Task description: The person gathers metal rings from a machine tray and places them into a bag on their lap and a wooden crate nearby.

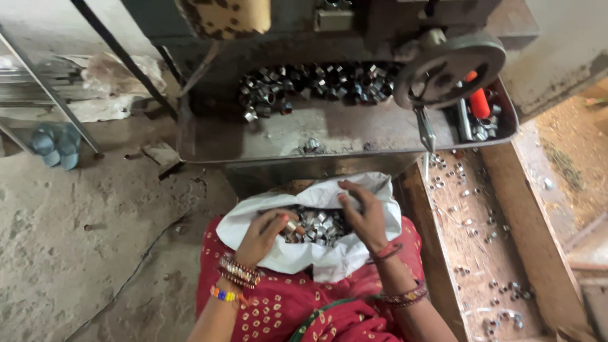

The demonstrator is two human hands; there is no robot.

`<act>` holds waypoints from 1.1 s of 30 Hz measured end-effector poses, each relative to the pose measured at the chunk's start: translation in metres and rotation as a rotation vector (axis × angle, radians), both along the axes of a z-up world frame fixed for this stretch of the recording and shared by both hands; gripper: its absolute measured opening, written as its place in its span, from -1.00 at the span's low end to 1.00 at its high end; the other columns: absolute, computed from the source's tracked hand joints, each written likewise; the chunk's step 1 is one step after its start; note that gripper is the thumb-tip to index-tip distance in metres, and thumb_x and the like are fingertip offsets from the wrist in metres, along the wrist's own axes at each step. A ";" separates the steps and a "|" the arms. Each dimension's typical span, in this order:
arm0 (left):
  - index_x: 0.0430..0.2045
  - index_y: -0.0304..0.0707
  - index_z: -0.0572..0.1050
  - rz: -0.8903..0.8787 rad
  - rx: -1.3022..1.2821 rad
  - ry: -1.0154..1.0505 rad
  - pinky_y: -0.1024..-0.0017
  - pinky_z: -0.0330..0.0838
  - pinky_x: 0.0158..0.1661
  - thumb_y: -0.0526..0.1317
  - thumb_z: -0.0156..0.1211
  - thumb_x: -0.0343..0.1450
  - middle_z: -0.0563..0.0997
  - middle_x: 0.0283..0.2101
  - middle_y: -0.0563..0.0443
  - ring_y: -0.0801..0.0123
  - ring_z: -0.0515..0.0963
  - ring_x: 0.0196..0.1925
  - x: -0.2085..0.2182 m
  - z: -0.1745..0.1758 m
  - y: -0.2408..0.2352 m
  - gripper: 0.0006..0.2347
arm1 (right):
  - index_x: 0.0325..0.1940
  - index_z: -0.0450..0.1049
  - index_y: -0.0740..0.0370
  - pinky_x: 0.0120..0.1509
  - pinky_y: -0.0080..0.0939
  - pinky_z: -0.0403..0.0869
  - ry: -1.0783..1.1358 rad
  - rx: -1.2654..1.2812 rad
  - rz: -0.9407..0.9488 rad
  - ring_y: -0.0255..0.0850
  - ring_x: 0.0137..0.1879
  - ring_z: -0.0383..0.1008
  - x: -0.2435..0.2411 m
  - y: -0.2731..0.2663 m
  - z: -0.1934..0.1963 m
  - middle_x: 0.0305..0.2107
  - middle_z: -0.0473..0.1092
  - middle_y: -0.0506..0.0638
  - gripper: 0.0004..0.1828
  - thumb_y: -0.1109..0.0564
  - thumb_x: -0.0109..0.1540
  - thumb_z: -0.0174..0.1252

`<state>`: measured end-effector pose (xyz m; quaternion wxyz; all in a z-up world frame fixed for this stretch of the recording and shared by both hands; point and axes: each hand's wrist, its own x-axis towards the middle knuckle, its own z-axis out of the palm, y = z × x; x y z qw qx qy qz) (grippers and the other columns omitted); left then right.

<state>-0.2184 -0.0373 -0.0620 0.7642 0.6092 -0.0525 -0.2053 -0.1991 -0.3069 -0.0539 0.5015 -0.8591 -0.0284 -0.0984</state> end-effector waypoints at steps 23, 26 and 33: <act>-0.26 -0.38 0.52 0.351 -0.726 0.706 0.01 0.62 -0.09 0.07 0.11 0.38 0.68 -0.21 -0.23 -0.04 0.68 -0.14 -0.018 -0.027 -0.017 -0.60 | 0.05 0.61 0.04 0.22 -0.09 0.50 0.207 -0.245 0.249 -0.13 0.08 0.60 0.138 0.037 0.073 -0.03 0.58 -0.04 -0.73 0.03 0.28 0.22; -0.26 -0.33 0.52 0.331 -0.726 0.723 0.02 0.63 -0.08 0.05 0.10 0.40 0.68 -0.16 -0.20 -0.01 0.69 -0.09 -0.011 -0.027 -0.027 -0.64 | 0.06 0.59 0.03 0.17 -0.15 0.58 0.088 -0.208 0.446 -0.14 0.02 0.64 0.096 0.046 0.092 -0.04 0.57 -0.04 -0.73 0.08 0.27 0.20; -0.32 -0.34 0.59 0.297 -0.720 0.686 0.11 0.61 -0.17 0.10 0.07 0.38 0.68 -0.24 -0.15 0.06 0.68 -0.16 0.002 -0.003 -0.042 -0.59 | 0.08 0.56 0.12 0.22 -0.10 0.57 -0.027 -0.115 0.617 -0.10 0.12 0.61 0.055 0.062 0.099 0.03 0.55 0.05 -0.70 0.14 0.25 0.23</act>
